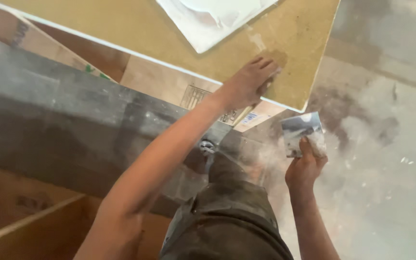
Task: The person applies white putty to the edges and surfaces of wooden furniture components using a scraper and a cloth, then wipes the excess material.
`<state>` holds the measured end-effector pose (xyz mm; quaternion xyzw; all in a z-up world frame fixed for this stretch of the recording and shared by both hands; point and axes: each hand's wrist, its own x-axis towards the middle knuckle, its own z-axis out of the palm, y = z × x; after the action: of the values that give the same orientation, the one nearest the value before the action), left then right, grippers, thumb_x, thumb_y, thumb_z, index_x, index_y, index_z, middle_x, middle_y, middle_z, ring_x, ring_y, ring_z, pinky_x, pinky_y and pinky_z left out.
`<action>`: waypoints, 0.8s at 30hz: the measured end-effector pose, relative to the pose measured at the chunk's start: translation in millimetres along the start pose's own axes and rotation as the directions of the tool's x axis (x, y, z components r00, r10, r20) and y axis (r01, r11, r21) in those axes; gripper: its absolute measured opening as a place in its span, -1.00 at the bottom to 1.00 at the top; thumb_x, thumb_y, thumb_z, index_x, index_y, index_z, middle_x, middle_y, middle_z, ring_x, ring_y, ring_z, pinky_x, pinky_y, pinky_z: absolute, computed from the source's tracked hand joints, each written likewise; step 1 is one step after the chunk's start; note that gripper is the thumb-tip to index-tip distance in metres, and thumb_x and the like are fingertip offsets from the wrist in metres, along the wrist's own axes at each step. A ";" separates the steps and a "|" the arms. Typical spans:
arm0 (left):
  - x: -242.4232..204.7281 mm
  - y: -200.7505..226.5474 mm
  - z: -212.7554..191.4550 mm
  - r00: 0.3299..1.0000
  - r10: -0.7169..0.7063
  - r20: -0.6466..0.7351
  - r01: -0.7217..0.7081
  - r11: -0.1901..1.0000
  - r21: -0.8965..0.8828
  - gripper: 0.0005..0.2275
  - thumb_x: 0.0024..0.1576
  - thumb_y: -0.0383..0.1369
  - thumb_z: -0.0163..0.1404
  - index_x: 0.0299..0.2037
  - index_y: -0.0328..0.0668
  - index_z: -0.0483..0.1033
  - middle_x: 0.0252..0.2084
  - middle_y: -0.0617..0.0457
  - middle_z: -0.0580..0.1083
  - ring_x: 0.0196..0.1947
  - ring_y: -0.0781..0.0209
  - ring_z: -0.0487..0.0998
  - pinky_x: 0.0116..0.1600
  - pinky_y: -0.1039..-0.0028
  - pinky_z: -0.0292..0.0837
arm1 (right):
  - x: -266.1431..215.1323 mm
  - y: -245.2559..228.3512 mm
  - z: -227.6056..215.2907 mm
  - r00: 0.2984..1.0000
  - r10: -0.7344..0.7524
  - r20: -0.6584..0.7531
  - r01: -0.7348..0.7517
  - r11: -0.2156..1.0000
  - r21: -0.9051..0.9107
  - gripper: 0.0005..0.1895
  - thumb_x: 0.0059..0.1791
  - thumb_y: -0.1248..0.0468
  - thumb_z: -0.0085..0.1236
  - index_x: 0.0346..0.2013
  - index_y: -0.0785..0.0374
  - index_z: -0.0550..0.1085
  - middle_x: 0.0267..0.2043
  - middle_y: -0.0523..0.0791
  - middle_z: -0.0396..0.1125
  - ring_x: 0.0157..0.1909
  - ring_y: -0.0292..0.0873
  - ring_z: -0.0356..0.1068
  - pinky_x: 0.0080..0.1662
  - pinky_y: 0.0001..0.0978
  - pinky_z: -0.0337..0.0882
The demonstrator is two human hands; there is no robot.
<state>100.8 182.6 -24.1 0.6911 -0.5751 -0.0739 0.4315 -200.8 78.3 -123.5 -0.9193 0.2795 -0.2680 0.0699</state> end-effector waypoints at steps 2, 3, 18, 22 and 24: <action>8.0 0.0 -8.6 0.997 0.076 0.035 -0.077 0.996 0.049 -0.69 0.06 -0.61 0.01 0.02 -0.30 0.36 0.01 -0.14 0.37 0.09 -0.24 0.34 0.22 0.11 0.33 | -7.3 -25.3 2.7 0.994 0.107 -0.018 -0.105 0.991 0.084 -0.76 0.08 0.44 0.09 0.04 0.37 0.54 0.05 0.02 0.38 0.08 -0.03 0.36 0.09 -0.26 0.41; 12.4 -0.9 -11.8 0.995 0.088 0.051 -0.090 0.995 0.039 -0.69 0.06 -0.61 0.01 0.02 -0.30 0.36 0.01 -0.14 0.37 0.09 -0.24 0.34 0.22 0.11 0.33 | -4.1 -36.6 2.0 0.982 0.188 -0.030 -0.180 0.968 0.172 -0.87 0.17 0.41 0.12 -0.01 0.40 0.53 0.00 0.02 0.38 0.06 -0.06 0.37 0.06 -0.27 0.40; 19.9 -33.7 -36.3 0.943 0.198 0.267 -0.138 0.964 -0.227 -0.67 0.12 -0.63 -0.04 0.11 -0.30 0.35 0.16 -0.16 0.34 0.29 -0.17 0.28 0.35 0.19 0.28 | 70.5 -170.0 44.3 0.543 0.821 -0.179 -0.271 0.373 0.887 -0.61 0.16 0.44 -0.06 0.30 0.46 0.32 0.13 -0.07 0.33 0.08 -0.23 0.30 0.09 -0.44 0.34; -7.1 -43.3 -71.1 0.901 0.247 0.357 -0.150 0.949 -0.277 -0.73 0.25 -0.55 -0.06 0.16 -0.31 0.34 0.14 -0.20 0.34 0.21 -0.19 0.35 0.29 0.15 0.31 | 51.7 -190.3 77.8 0.475 0.849 -0.231 -0.166 0.344 0.924 -0.63 0.17 0.46 -0.05 0.29 0.49 0.32 0.10 -0.07 0.33 0.08 -0.21 0.28 0.09 -0.41 0.35; -2.9 -52.2 -94.8 0.898 0.285 0.334 -0.183 0.934 -0.307 -0.74 0.27 -0.53 -0.07 0.16 -0.30 0.35 0.16 -0.22 0.34 0.16 -0.21 0.39 0.22 0.16 0.37 | 53.7 -194.0 94.7 0.447 0.885 -0.129 -0.273 0.272 0.923 -0.57 0.08 0.46 -0.01 0.25 0.52 0.33 0.12 -0.04 0.37 0.12 -0.15 0.36 0.12 -0.35 0.39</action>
<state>194.8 231.8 -2.2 0.5246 -0.7106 -0.2280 0.4097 -20.4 208.4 -125.3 -0.4286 0.4738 -0.6035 0.4771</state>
